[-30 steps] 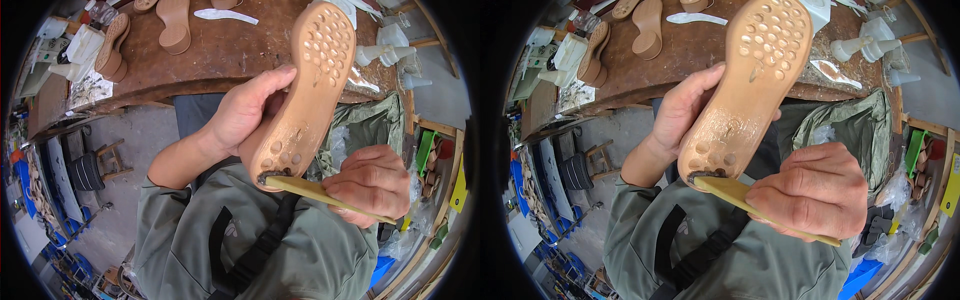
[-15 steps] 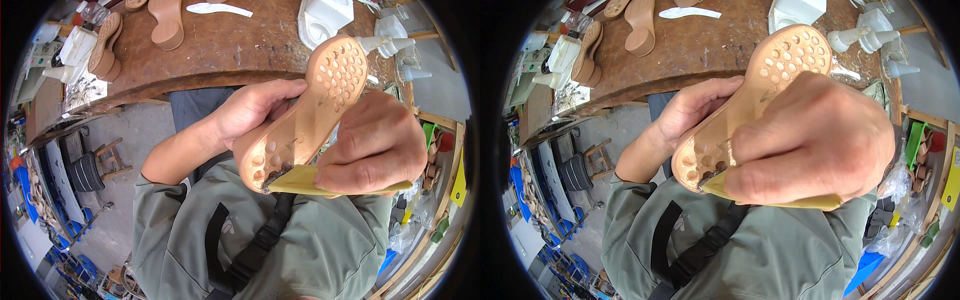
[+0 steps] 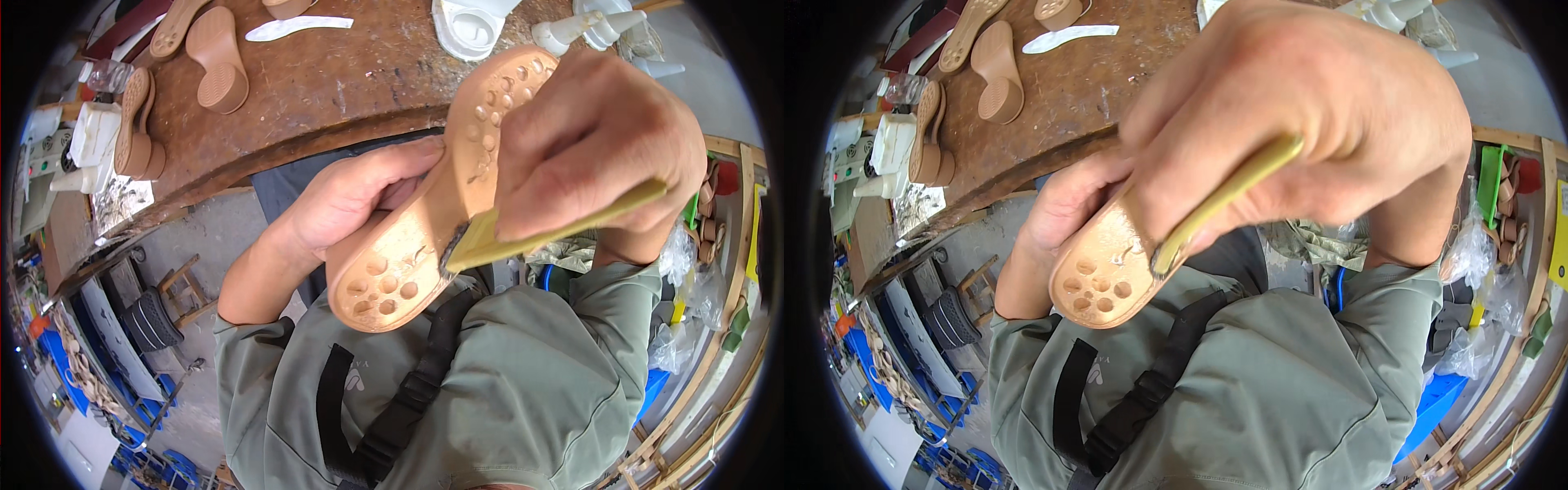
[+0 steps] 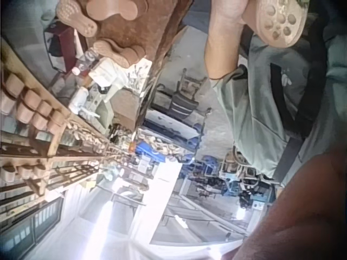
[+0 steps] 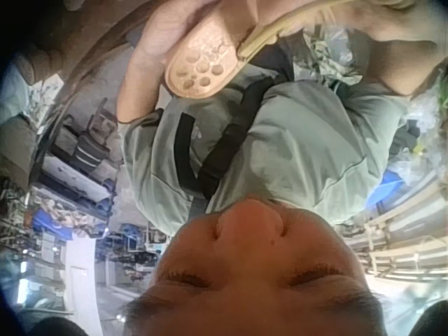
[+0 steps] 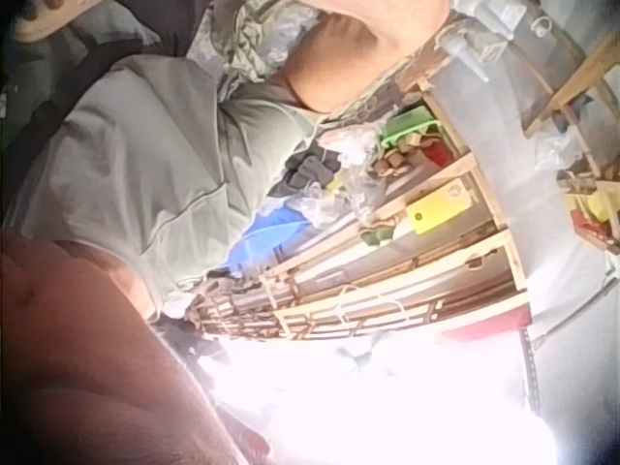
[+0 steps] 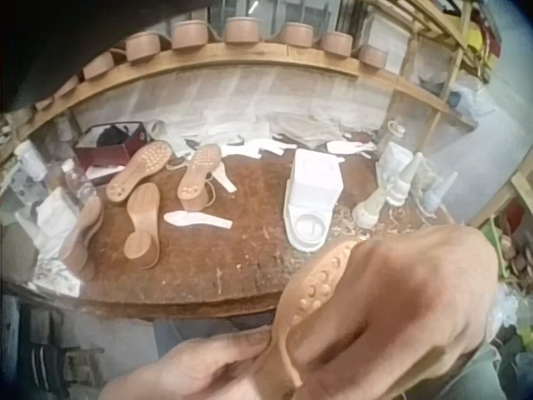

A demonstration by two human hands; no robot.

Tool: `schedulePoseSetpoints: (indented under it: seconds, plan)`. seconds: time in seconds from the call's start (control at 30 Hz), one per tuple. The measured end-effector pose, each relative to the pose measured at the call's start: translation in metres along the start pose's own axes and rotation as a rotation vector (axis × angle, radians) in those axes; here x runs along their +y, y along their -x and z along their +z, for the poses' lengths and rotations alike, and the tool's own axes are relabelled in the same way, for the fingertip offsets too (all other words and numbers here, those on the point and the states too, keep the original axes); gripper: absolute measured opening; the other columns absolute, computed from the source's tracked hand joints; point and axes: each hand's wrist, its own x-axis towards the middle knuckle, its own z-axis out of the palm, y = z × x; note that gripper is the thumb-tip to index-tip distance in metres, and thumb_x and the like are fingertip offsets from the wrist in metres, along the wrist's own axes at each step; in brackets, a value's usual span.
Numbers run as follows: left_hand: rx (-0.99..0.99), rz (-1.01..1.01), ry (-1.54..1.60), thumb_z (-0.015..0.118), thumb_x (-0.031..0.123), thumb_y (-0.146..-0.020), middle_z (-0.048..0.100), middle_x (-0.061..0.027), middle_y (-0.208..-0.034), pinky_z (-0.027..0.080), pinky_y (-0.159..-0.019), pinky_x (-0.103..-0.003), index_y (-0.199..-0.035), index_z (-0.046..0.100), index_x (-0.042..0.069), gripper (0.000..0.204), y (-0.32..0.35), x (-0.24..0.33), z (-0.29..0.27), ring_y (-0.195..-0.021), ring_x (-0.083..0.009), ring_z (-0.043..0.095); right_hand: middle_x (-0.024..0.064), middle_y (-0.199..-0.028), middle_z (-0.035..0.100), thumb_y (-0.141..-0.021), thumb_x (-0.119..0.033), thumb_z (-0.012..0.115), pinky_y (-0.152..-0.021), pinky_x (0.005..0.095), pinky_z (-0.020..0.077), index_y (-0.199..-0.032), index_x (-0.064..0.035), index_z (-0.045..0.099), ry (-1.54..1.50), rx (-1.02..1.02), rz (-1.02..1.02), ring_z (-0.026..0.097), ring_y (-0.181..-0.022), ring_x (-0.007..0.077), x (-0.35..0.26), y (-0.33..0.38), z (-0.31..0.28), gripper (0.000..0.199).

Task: Applying adhesive to shoe soles using a brush at a manufacturing workstation.

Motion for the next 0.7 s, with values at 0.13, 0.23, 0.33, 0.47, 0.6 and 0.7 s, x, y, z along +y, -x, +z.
schedulePoseSetpoints:
  seconds: [0.13, 0.23, 0.33, 0.47, 0.6, 0.7]
  plan:
    - [-0.047, -0.011, 0.075, 0.047, 0.028, -0.095, 0.064, -0.0108, -0.105, 0.049, -0.082, -0.026, -0.123, 0.052, -0.001, 0.041, 0.001, 0.001, -0.001, -0.091, -0.013, 0.063, 0.0158, -0.075, 0.064, -0.083, -0.014, 0.059, -0.045, 0.028, 0.0476, -0.085, 0.0048, 0.068, 0.02, -0.054, 0.174, 0.063, -0.055, 0.0207, -0.003, 0.017, -0.022, 0.021]
    - [-0.073, 0.005, 0.039, 0.042, 0.029, -0.096, 0.064, -0.0133, -0.107, 0.049, -0.086, -0.028, -0.122, 0.051, -0.003, 0.042, 0.007, 0.011, 0.011, -0.095, -0.0178, 0.063, 0.0152, -0.077, 0.063, -0.079, -0.011, 0.065, -0.051, 0.0291, 0.0457, -0.087, 0.006, 0.067, 0.129, 0.121, 0.243, 0.061, -0.061, 0.021, -0.011, 0.052, -0.026, 0.019]
    - [-0.075, 0.305, -0.043, 0.038, 0.029, -0.096, 0.057, -0.0178, -0.119, 0.047, -0.09, -0.032, -0.134, 0.036, -0.004, 0.05, 0.007, 0.014, 0.013, -0.104, -0.0237, 0.06, 0.0133, -0.074, 0.065, -0.073, -0.01, 0.075, -0.054, 0.0297, 0.0454, -0.086, 0.0063, 0.068, 0.397, 0.392, 0.412, 0.062, -0.063, 0.0213, -0.03, 0.054, 0.003, 0.022]
    - [-0.106, 0.481, -0.051, 0.036, 0.032, -0.095, 0.047, -0.0204, -0.13, 0.045, -0.093, -0.036, -0.139, 0.025, -0.003, 0.058, 0.002, 0.011, 0.015, -0.11, -0.0286, 0.057, 0.0121, -0.068, 0.067, -0.072, -0.009, 0.075, -0.049, 0.0248, 0.0485, -0.085, 0.0029, 0.07, 0.29, 0.881, 0.34, 0.063, -0.054, 0.018, -0.025, 0.035, 0.06, 0.019]
    - [-0.224, 0.512, -0.118, 0.037, 0.036, -0.095, 0.045, -0.0222, -0.131, 0.043, -0.095, -0.038, -0.14, 0.022, -0.004, 0.062, 0.006, 0.011, 0.012, -0.113, -0.0307, 0.054, 0.0114, -0.08, 0.069, -0.08, -0.006, 0.067, -0.052, 0.0259, 0.0495, -0.089, 0.0005, 0.07, 0.316, 1.28, 0.51, 0.064, -0.064, 0.0136, -0.011, 0.034, 0.034, 0.011]
    - [-0.183, 0.519, -0.141, 0.036, 0.036, -0.096, 0.046, -0.022, -0.13, 0.044, -0.094, -0.038, -0.14, 0.023, -0.004, 0.061, 0.004, 0.011, 0.015, -0.111, -0.0307, 0.056, 0.0132, -0.079, 0.066, -0.084, -0.011, 0.059, -0.05, 0.0313, 0.048, -0.091, 0.0067, 0.066, 0.85, 1.099, 0.238, 0.061, -0.06, 0.0202, 0.012, 0.047, 0.006, 0.02]
